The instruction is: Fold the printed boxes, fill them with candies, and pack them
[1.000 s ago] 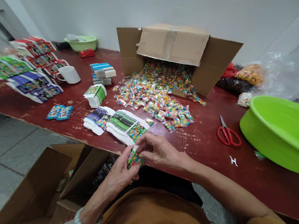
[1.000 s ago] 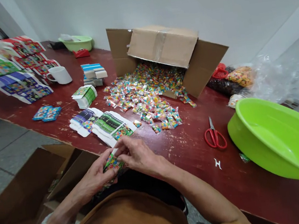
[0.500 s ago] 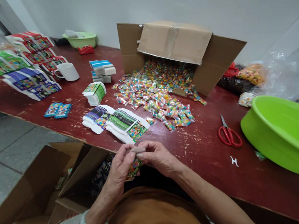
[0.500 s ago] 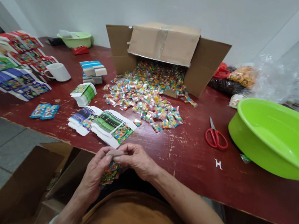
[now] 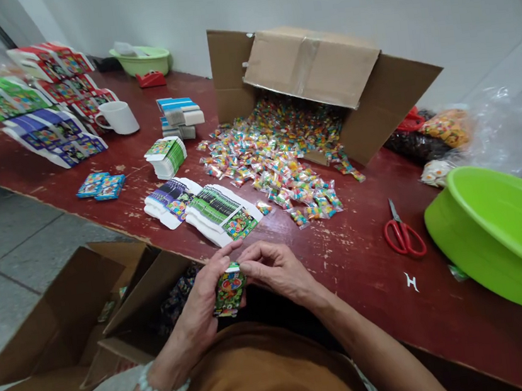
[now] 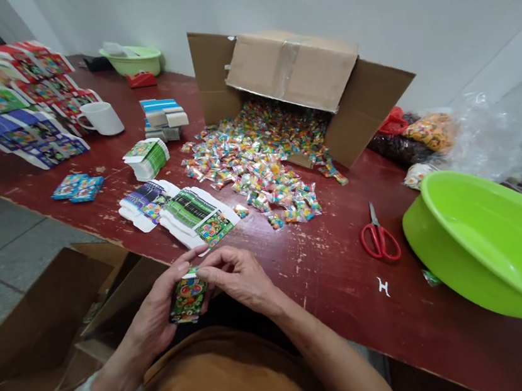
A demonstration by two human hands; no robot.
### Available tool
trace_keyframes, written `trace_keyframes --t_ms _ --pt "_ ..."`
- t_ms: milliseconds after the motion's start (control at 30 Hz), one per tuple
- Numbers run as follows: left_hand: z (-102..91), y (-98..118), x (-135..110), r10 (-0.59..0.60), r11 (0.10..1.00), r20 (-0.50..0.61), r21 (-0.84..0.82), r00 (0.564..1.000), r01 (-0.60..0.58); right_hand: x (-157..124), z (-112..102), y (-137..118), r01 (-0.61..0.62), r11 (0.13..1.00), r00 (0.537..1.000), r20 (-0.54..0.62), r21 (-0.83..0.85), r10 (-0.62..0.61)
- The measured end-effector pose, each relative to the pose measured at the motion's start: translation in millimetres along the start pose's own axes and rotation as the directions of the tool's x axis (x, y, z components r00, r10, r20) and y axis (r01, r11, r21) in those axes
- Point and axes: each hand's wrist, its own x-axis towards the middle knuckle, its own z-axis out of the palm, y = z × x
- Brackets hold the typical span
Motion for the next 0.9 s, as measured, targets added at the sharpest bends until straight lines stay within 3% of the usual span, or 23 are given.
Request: trace_keyframes --t_ms 33,100,233,367,467,600,700,800,900 --pt "-0.6 -1.1 -0.8 0.04 0.998 -0.008 0.055 0.999 -0.04 0.8 1.4 0.4 -0.079 0.993 0.997 0.026 0.083 0.077" --pt "-1.6 -2.3 -2.5 0.06 0.991 -0.011 0.118 0.998 -0.058 1.9 3.6 2.1 -0.123 0.986 0.992 0.017 0.112 0.122" --pt "-1.6 -2.6 -3.1 -0.097 0.995 0.055 -0.005 0.994 0.098 3.9 5.1 6.7 -0.088 0.995 0.991 -0.094 0.043 0.091" --pt "-1.2 -3.0 -0.5 -0.177 0.978 0.095 -0.096 0.98 0.186 5.8 3.9 7.0 -0.157 0.966 0.987 -0.011 0.205 0.163" --pt "-1.9 -2.3 0.6 -0.19 0.973 0.056 -0.121 0.98 0.195 4.4 2.0 3.1 0.036 0.998 0.999 -0.03 -0.043 -0.037" --pt "-0.3 1.8 2.2 -0.184 0.951 0.038 -0.244 0.982 0.187 0.1 2.6 4.0 0.299 0.906 0.951 0.019 -0.301 -0.308" --pt "3.3 4.8 6.2 -0.169 0.931 0.02 -0.325 0.985 0.166 -3.7 9.2 10.2 0.334 0.814 0.936 0.07 -0.476 -0.344" --pt "6.3 6.1 9.4 -0.149 0.923 -0.098 -0.37 0.984 0.103 -6.7 18.2 14.8 0.336 0.633 0.93 0.136 -0.697 -0.343" --pt "6.9 5.2 8.8 -0.146 0.915 -0.161 -0.397 0.976 0.071 -6.6 24.3 17.2 0.353 0.512 0.923 0.201 -0.784 -0.328"
